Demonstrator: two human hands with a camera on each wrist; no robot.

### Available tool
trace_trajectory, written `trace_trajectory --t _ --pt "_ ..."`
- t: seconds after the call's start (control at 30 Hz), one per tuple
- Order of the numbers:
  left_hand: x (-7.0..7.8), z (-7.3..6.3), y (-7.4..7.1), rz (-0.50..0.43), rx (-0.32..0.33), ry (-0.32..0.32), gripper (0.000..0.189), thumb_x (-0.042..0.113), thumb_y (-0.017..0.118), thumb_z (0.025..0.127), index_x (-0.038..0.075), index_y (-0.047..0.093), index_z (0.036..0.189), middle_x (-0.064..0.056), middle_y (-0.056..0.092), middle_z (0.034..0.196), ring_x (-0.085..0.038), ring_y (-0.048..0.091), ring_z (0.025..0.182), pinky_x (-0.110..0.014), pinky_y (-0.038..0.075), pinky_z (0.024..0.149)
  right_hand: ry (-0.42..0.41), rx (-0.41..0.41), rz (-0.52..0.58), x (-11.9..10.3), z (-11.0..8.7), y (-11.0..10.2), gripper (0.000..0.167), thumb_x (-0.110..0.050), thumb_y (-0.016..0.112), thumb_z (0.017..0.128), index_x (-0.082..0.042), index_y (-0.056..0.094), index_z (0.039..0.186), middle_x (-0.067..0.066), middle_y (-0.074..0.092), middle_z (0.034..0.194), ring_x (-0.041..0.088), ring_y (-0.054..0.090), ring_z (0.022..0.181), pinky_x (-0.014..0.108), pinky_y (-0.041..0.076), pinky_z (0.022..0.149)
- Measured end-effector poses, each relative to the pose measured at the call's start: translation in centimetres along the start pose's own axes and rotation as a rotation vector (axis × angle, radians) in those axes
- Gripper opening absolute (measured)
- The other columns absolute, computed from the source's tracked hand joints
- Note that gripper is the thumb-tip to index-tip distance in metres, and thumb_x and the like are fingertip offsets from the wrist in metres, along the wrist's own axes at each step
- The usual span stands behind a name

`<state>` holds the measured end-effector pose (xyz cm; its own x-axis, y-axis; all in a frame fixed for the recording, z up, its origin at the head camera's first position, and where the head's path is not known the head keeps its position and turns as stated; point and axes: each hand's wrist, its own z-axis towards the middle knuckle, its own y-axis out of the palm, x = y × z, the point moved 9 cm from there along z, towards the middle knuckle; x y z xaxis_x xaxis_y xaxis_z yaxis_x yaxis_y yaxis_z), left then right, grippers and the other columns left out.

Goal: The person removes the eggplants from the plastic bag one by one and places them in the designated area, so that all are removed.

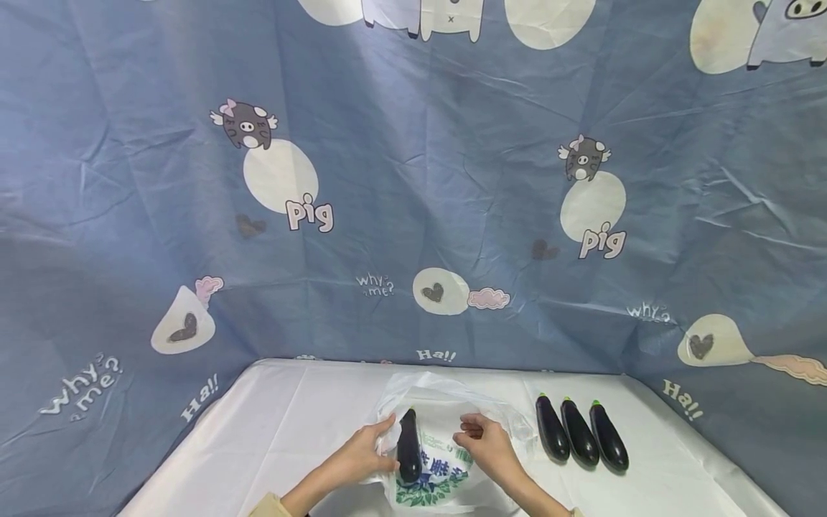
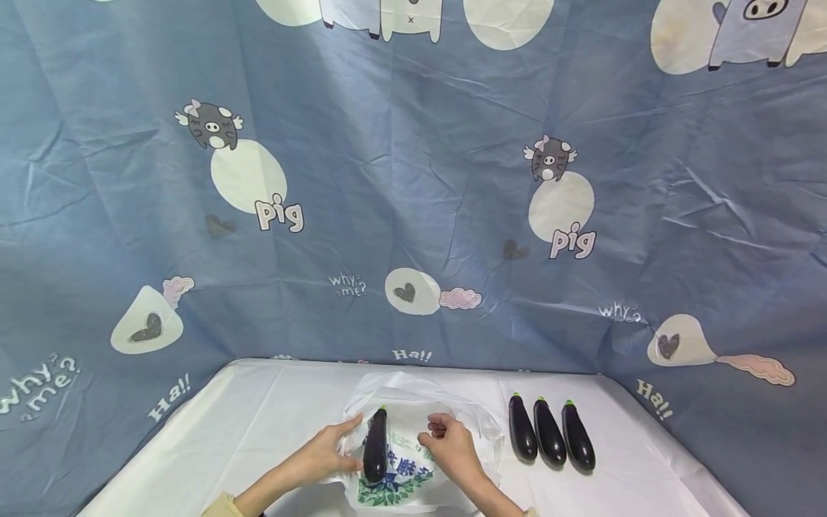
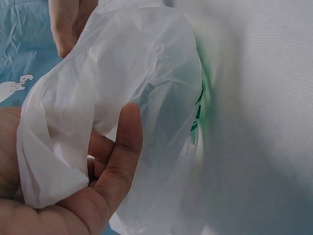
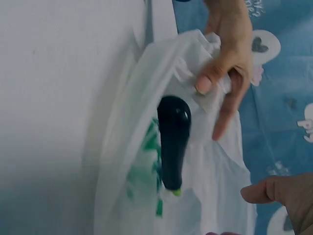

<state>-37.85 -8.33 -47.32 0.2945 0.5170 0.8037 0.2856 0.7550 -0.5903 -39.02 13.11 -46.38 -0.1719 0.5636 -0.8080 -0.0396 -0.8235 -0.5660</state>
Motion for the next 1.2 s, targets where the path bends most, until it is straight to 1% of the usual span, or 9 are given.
trace_trajectory --t 0.07,0.23,0.43,0.57,0.67,0.77,0.93,1.0,1.2 --pt "0.1 -0.1 -0.1 0.004 0.005 0.004 0.087 0.012 0.080 0.070 -0.011 0.036 0.142 -0.037 0.045 0.138 -0.034 0.056 0.113 -0.051 0.048 0.094 -0.001 -0.042 0.011 -0.2 0.1 1.0 0.043 -0.021 0.072 0.081 0.005 0.064 0.114 0.015 0.069 0.103 0.023 0.066 0.090 0.038 0.056 0.080" --pt "0.2 -0.2 -0.1 0.014 0.006 0.005 0.087 0.012 0.079 0.070 -0.010 0.037 0.142 -0.036 0.047 0.136 -0.030 0.057 0.107 -0.048 0.049 0.091 -0.019 -0.100 0.024 -0.9 0.1 3.0 0.046 -0.021 0.072 0.081 0.008 0.063 0.114 0.017 0.069 0.101 0.024 0.066 0.089 0.039 0.056 0.078" --pt "0.2 -0.2 -0.2 0.032 0.002 0.012 0.085 0.013 0.079 0.070 -0.008 0.040 0.142 -0.032 0.046 0.140 -0.032 0.055 0.114 -0.047 0.048 0.093 -0.028 -0.121 0.042 -1.6 0.0 4.8 0.045 -0.021 0.071 0.079 0.008 0.064 0.113 0.014 0.069 0.097 0.025 0.067 0.087 0.039 0.057 0.076" --pt "0.2 -0.3 -0.2 0.017 -0.011 0.011 0.084 0.012 0.080 0.071 -0.008 0.040 0.142 -0.033 0.045 0.140 -0.038 0.052 0.121 -0.053 0.045 0.097 -0.039 -0.141 0.041 -1.9 -0.1 5.7 0.045 -0.022 0.071 0.078 0.008 0.064 0.111 0.011 0.069 0.096 0.025 0.068 0.087 0.039 0.057 0.075" --pt "0.3 -0.3 -0.2 0.002 -0.024 0.006 0.084 0.013 0.080 0.072 -0.008 0.039 0.142 -0.034 0.043 0.141 -0.044 0.047 0.126 -0.058 0.041 0.100 -0.031 -0.135 0.050 -2.1 0.0 5.8 0.044 -0.021 0.071 0.078 0.008 0.064 0.111 0.010 0.069 0.095 0.027 0.068 0.088 0.040 0.057 0.075" --pt "0.3 -0.3 -0.1 -0.014 -0.037 0.000 0.084 0.013 0.079 0.072 -0.008 0.039 0.142 -0.034 0.042 0.142 -0.047 0.045 0.128 -0.060 0.040 0.101 -0.012 -0.126 0.054 -2.1 0.0 5.9 0.044 -0.022 0.072 0.079 0.008 0.064 0.111 0.010 0.068 0.095 0.027 0.068 0.088 0.040 0.057 0.074" --pt "0.2 -0.1 0.0 -0.021 -0.044 -0.012 0.084 0.012 0.079 0.071 -0.010 0.039 0.141 -0.034 0.042 0.142 -0.043 0.049 0.124 -0.057 0.044 0.097 0.014 -0.162 0.060 -1.9 0.0 6.8 0.046 -0.024 0.073 0.080 0.008 0.064 0.111 0.009 0.068 0.095 0.028 0.068 0.089 0.038 0.057 0.070" --pt "0.2 -0.1 0.1 -0.019 -0.043 -0.015 0.084 0.012 0.079 0.071 -0.010 0.039 0.141 -0.033 0.042 0.142 -0.040 0.049 0.124 -0.055 0.045 0.096 0.012 -0.176 0.059 -1.8 -0.1 7.2 0.046 -0.024 0.074 0.080 0.009 0.064 0.111 0.009 0.068 0.094 0.028 0.068 0.088 0.038 0.057 0.070" --pt "0.0 0.0 0.4 -0.039 -0.064 -0.027 0.084 0.011 0.079 0.072 -0.009 0.038 0.142 -0.031 0.040 0.145 -0.045 0.044 0.129 -0.055 0.044 0.097 0.002 -0.186 0.053 -1.4 -0.5 8.3 0.042 -0.027 0.075 0.081 0.007 0.066 0.105 0.008 0.069 0.089 0.020 0.065 0.082 0.036 0.057 0.069"
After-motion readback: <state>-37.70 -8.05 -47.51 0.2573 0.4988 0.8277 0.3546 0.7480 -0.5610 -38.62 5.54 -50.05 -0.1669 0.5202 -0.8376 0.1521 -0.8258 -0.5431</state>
